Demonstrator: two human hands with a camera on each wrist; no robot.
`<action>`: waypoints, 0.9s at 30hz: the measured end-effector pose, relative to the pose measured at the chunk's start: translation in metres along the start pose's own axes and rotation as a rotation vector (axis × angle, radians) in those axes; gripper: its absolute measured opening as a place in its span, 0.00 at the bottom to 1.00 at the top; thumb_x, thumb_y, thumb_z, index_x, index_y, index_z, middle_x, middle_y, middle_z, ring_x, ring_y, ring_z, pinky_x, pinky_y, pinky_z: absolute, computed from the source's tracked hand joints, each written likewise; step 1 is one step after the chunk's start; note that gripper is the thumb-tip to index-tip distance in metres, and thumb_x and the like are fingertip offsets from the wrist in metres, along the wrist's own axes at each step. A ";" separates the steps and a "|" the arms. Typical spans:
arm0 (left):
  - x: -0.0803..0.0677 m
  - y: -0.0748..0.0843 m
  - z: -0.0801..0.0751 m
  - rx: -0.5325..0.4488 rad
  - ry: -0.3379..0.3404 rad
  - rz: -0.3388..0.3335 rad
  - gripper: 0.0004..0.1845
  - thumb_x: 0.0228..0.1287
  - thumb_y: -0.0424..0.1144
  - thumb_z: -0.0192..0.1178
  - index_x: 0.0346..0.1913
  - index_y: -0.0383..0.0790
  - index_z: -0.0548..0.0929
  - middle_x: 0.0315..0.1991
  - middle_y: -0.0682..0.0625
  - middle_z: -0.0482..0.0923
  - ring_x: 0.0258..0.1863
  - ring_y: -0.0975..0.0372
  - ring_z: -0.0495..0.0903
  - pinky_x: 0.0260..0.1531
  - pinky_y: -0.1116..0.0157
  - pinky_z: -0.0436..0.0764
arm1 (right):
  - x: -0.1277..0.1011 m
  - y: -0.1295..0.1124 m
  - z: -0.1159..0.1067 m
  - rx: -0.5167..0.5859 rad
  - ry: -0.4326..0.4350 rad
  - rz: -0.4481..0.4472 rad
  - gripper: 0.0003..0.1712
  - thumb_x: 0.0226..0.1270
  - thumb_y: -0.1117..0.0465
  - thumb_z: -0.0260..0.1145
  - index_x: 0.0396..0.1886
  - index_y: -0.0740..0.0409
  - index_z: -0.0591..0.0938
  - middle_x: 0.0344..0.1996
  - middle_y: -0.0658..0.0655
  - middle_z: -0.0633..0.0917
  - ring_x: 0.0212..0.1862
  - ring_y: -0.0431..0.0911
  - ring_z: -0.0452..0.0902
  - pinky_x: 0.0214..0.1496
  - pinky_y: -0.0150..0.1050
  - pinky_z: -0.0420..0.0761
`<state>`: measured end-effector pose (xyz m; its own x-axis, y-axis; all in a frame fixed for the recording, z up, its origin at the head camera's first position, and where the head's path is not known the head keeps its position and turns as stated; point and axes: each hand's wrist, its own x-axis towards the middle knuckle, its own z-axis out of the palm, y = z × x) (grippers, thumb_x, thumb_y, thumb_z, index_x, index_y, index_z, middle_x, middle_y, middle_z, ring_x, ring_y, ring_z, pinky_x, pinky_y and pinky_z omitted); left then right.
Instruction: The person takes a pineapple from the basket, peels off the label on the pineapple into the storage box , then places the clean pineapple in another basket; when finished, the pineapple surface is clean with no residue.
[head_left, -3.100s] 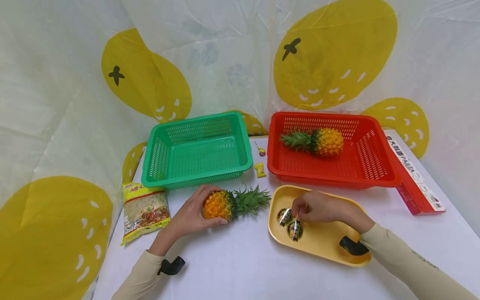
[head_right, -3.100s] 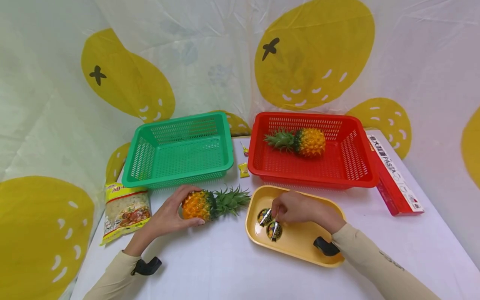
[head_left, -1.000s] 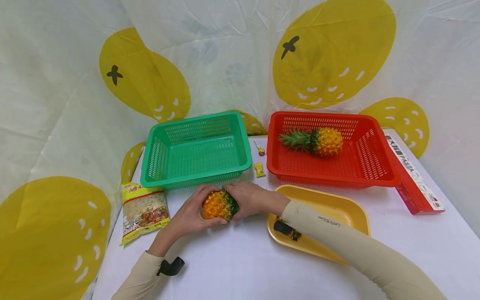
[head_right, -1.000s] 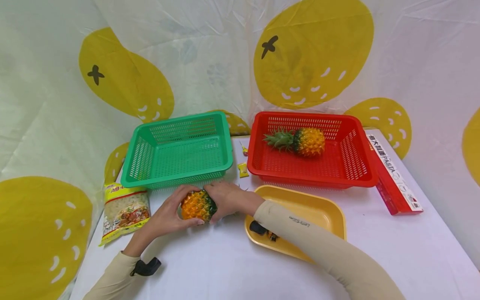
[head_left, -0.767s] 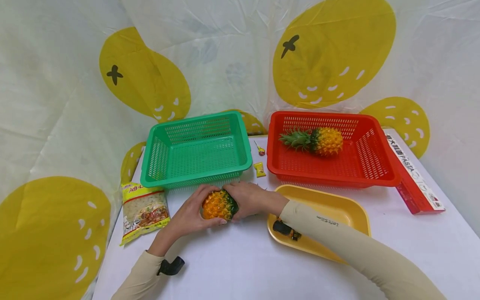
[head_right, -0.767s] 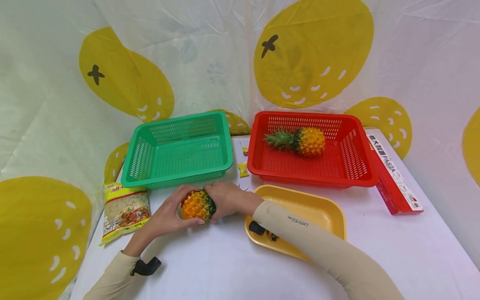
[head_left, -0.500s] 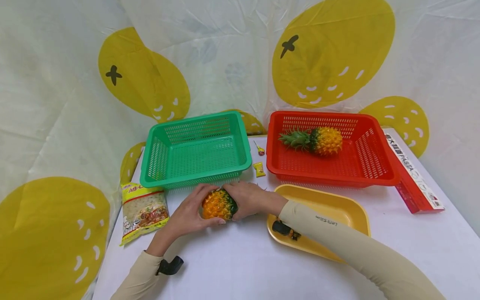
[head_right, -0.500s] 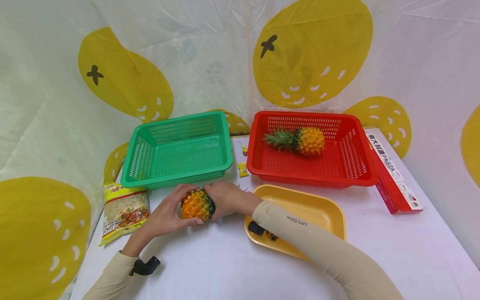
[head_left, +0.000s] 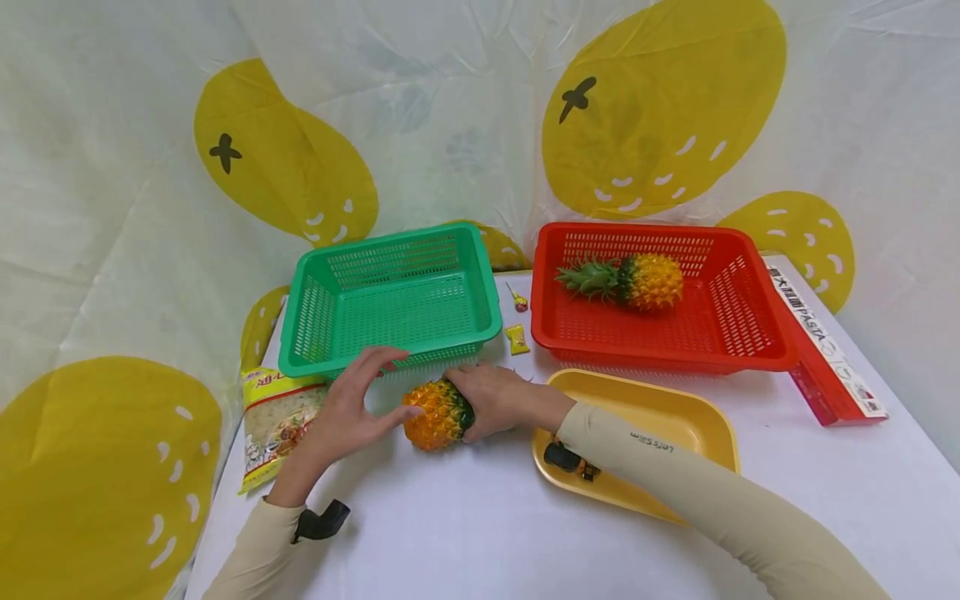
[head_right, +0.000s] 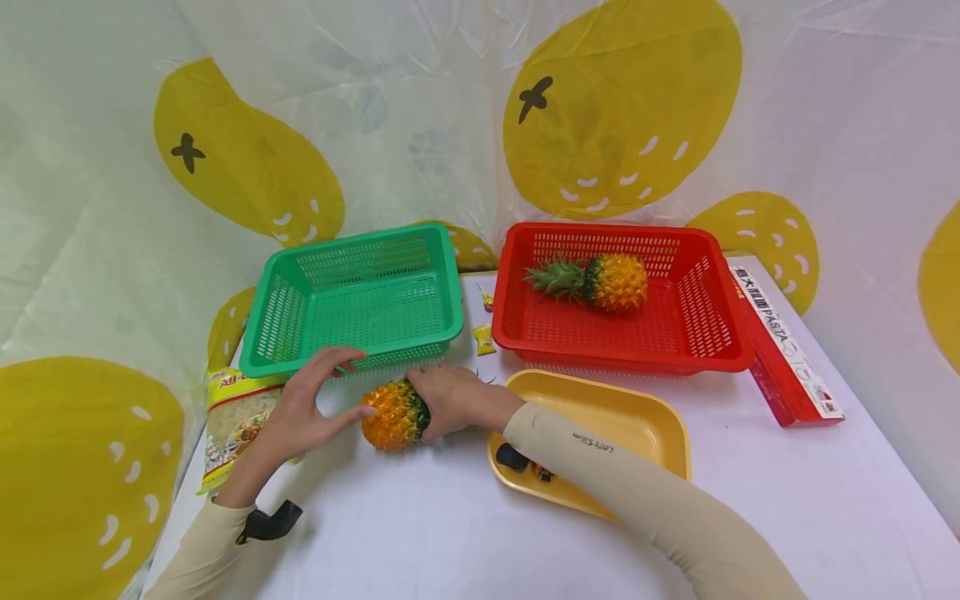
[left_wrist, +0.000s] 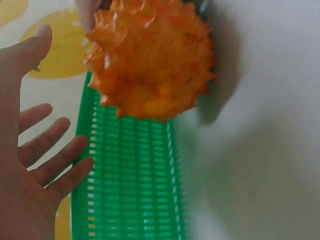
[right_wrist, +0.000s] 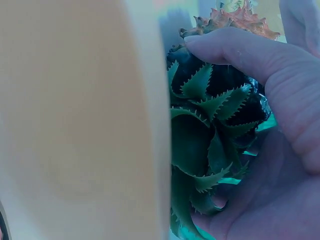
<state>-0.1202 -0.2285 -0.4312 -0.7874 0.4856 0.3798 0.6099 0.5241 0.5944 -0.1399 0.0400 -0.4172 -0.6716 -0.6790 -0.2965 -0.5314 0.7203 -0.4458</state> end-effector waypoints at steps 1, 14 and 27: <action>0.000 -0.001 -0.002 0.012 0.015 0.006 0.39 0.57 0.51 0.82 0.70 0.47 0.78 0.62 0.53 0.76 0.54 0.58 0.78 0.51 0.51 0.79 | 0.000 0.000 0.000 -0.002 -0.001 0.001 0.49 0.54 0.48 0.86 0.71 0.53 0.71 0.57 0.52 0.79 0.58 0.49 0.75 0.60 0.47 0.79; 0.000 -0.026 -0.024 0.200 0.093 -0.056 0.36 0.56 0.52 0.81 0.66 0.45 0.81 0.64 0.47 0.78 0.65 0.49 0.73 0.64 0.42 0.68 | 0.001 0.000 0.004 -0.008 -0.008 0.025 0.51 0.54 0.48 0.86 0.73 0.53 0.70 0.57 0.52 0.80 0.58 0.49 0.75 0.58 0.47 0.79; 0.000 -0.045 -0.028 0.217 0.042 -0.119 0.25 0.67 0.52 0.74 0.60 0.41 0.84 0.55 0.48 0.84 0.58 0.47 0.79 0.56 0.43 0.77 | 0.000 -0.001 0.006 0.010 -0.017 0.040 0.51 0.55 0.48 0.85 0.74 0.52 0.69 0.58 0.52 0.80 0.58 0.51 0.73 0.57 0.50 0.79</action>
<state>-0.1499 -0.2715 -0.4380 -0.8549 0.3843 0.3485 0.5143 0.7158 0.4723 -0.1365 0.0388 -0.4219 -0.6832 -0.6524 -0.3282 -0.4993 0.7452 -0.4420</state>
